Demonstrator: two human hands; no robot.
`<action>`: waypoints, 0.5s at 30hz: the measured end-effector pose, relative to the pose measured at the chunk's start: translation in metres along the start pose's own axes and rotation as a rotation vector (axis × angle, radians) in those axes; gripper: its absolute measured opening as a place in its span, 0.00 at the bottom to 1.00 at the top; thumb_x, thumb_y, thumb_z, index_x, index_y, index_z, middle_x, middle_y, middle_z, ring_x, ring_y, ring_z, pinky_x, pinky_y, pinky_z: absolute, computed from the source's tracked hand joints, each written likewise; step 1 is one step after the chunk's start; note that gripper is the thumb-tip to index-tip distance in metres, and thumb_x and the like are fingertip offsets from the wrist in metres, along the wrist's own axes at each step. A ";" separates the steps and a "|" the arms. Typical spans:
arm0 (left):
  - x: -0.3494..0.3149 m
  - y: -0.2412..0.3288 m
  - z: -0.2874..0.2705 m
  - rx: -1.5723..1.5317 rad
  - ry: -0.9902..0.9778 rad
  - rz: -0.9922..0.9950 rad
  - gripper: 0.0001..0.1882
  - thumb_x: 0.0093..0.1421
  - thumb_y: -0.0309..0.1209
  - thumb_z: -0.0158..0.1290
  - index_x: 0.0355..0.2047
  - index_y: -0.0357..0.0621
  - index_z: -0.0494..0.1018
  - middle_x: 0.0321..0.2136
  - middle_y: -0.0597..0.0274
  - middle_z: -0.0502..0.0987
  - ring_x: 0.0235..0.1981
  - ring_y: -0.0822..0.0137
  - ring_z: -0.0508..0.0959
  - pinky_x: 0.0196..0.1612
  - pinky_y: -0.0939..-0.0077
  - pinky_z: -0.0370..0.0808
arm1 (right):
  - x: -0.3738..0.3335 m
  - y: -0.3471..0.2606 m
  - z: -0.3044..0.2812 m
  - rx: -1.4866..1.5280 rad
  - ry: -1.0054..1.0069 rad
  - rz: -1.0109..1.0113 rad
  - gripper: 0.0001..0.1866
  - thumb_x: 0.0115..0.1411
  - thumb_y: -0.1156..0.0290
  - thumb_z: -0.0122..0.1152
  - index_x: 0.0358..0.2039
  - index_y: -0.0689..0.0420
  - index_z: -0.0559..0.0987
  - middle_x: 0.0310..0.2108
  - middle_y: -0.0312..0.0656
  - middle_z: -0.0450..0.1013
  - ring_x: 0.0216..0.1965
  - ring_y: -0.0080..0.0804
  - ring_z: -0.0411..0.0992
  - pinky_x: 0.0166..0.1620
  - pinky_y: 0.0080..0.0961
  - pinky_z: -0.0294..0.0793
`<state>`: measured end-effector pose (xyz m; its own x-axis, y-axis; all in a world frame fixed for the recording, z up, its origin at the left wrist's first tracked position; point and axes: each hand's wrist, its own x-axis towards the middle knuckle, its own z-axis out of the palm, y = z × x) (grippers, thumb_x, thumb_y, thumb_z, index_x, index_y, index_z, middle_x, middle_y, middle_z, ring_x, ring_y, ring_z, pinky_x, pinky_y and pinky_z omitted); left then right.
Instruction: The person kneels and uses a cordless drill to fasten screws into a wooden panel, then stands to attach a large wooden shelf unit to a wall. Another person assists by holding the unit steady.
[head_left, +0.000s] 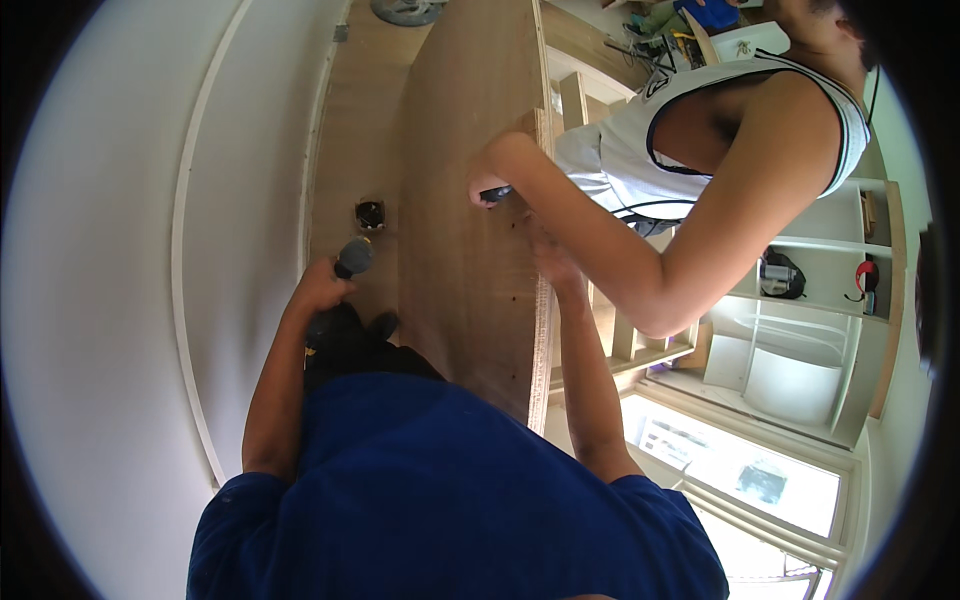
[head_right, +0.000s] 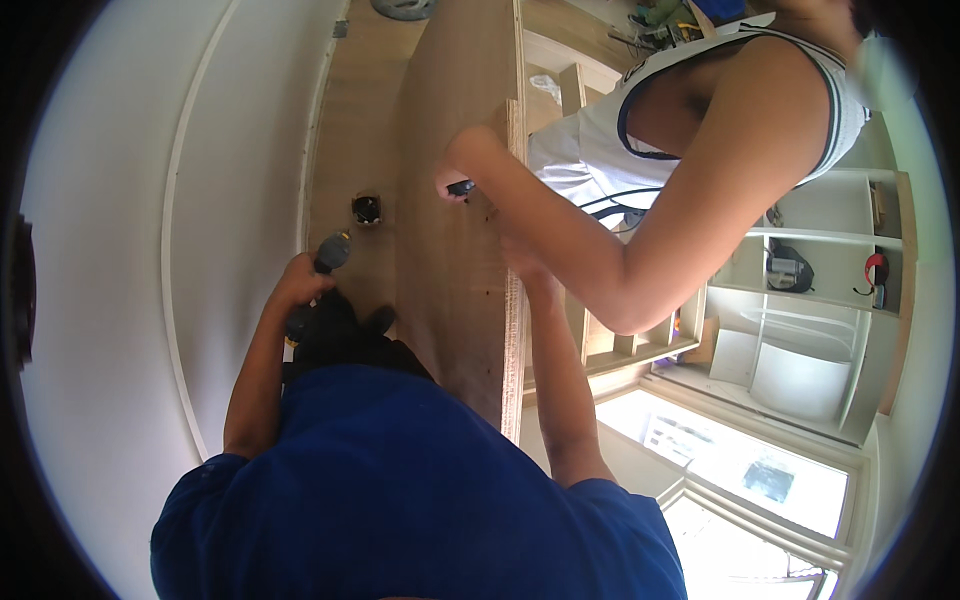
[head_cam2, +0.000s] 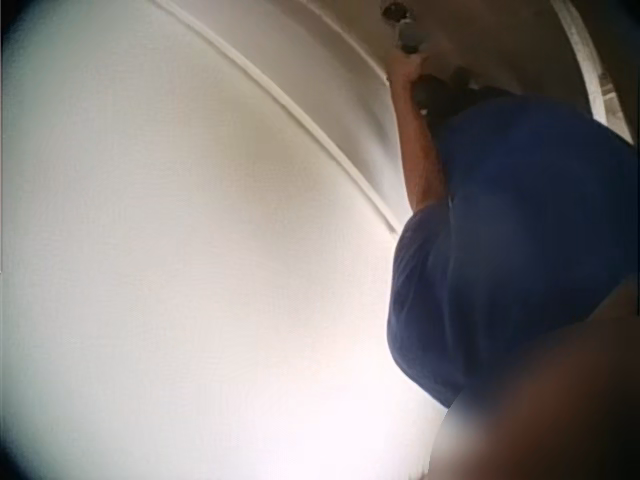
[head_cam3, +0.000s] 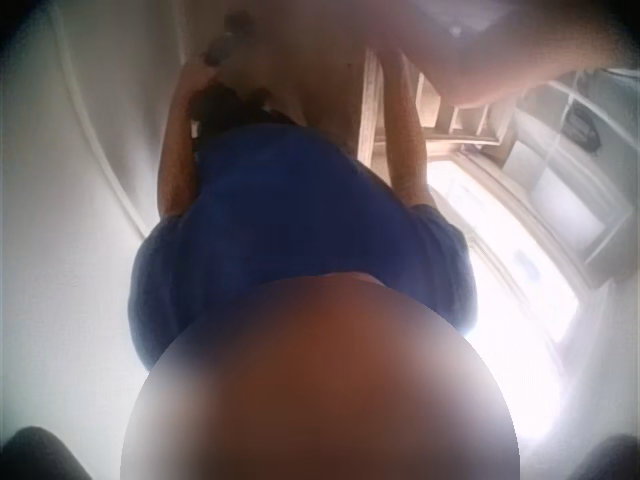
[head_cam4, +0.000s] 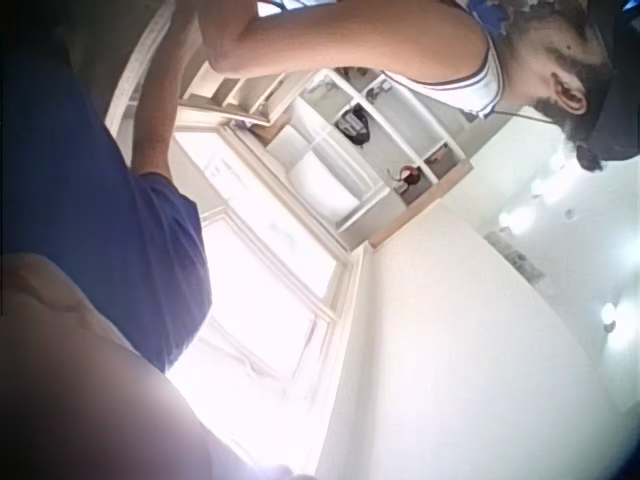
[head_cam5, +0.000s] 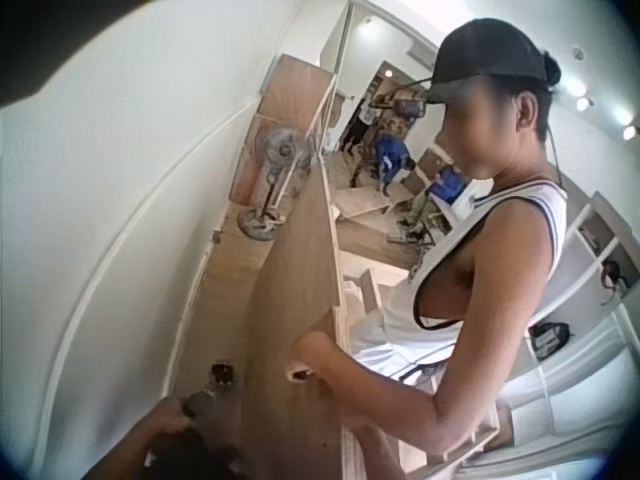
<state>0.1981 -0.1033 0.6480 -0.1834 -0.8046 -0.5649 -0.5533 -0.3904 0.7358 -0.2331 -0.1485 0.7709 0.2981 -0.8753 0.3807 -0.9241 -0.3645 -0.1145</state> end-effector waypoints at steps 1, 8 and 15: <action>0.002 -0.004 -0.001 0.016 -0.023 -0.037 0.21 0.48 0.38 0.67 0.35 0.30 0.82 0.27 0.44 0.84 0.28 0.54 0.86 0.39 0.59 0.81 | 0.007 -0.009 -0.004 0.011 0.022 0.001 0.20 0.68 0.67 0.61 0.59 0.58 0.77 0.48 0.52 0.79 0.50 0.47 0.76 0.56 0.41 0.73; 0.021 0.016 -0.007 0.046 -0.151 -0.204 0.19 0.50 0.40 0.66 0.27 0.32 0.81 0.20 0.48 0.82 0.22 0.55 0.85 0.34 0.59 0.80 | 0.045 -0.046 -0.040 0.455 -0.228 0.698 0.36 0.62 0.64 0.64 0.68 0.62 0.67 0.47 0.63 0.77 0.47 0.60 0.77 0.48 0.49 0.75; 0.047 0.012 0.002 -0.107 -0.127 -0.217 0.17 0.49 0.36 0.65 0.28 0.30 0.80 0.20 0.49 0.81 0.21 0.57 0.84 0.32 0.58 0.80 | 0.053 -0.047 -0.045 0.529 -0.305 0.799 0.39 0.60 0.61 0.67 0.68 0.63 0.66 0.45 0.55 0.77 0.44 0.45 0.76 0.49 0.38 0.75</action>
<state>0.1807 -0.1451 0.6295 -0.1739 -0.6375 -0.7506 -0.5031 -0.5977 0.6242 -0.1849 -0.1640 0.8377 -0.2465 -0.9418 -0.2285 -0.6770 0.3360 -0.6548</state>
